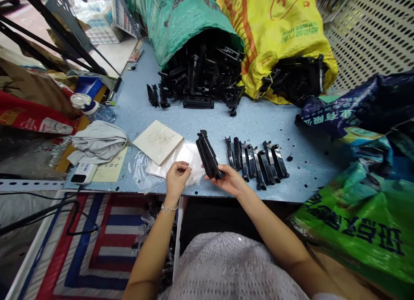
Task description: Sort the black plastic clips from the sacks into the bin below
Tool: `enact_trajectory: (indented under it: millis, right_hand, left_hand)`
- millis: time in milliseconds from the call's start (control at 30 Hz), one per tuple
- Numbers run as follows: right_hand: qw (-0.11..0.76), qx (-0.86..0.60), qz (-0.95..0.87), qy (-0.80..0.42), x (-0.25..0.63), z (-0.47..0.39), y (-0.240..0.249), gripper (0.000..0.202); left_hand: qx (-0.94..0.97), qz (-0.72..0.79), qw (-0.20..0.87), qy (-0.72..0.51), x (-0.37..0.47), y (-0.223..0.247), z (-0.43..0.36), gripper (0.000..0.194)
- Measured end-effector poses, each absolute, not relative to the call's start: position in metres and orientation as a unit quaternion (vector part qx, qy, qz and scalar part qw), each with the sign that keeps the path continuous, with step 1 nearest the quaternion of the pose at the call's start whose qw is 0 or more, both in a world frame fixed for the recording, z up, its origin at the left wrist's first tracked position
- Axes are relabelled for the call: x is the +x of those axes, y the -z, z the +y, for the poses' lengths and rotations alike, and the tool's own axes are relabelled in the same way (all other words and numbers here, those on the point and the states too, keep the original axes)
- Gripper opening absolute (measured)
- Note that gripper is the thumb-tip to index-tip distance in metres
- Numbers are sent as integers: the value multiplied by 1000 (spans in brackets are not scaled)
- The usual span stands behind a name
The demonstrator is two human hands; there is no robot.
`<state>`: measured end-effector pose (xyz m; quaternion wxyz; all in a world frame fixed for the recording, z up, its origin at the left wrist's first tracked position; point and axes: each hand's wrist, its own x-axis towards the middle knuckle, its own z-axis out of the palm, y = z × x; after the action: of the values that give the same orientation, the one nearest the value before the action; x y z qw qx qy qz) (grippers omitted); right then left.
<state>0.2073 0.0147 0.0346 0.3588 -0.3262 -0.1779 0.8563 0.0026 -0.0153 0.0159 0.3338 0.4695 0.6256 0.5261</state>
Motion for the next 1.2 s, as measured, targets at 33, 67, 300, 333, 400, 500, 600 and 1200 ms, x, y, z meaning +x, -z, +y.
enact_trajectory:
  millis: [33,67,300,333,400,500,600,1200]
  right_hand:
    - [358,-328,-181,-856,207,14,-35,23]
    - [360,-334,-185,-851,208,14,-34,23]
    - [399,-397,-245,-790,225,-3,-39,25]
    - [388,-373,-263,-801,228,-10,-41,28]
    - [322,-310,-266,-854,233,-23,-45,36]
    - [194,-269,-184,-925,233,-32,-38,44]
    - [175,-299,-131,-929,221,-24,-24,44]
    - [112,-472,-857,-175,284,82,-71,55]
  left_hand:
    - [506,629,306,-504,3,-18,-16,3]
    - [548,636,270,-472,3,-20,-16,7]
    - [668,654,162,-316,1,-25,-14,41]
    - [663,652,175,-324,1,-26,-13,42]
    - [652,644,204,-345,0,-27,-12,45]
    - [648,631,226,-361,-6,-31,-14,54]
    - [664,629,227,-334,-8,-36,-24,69]
    - [469,698,534,85,-88,-13,-183,22]
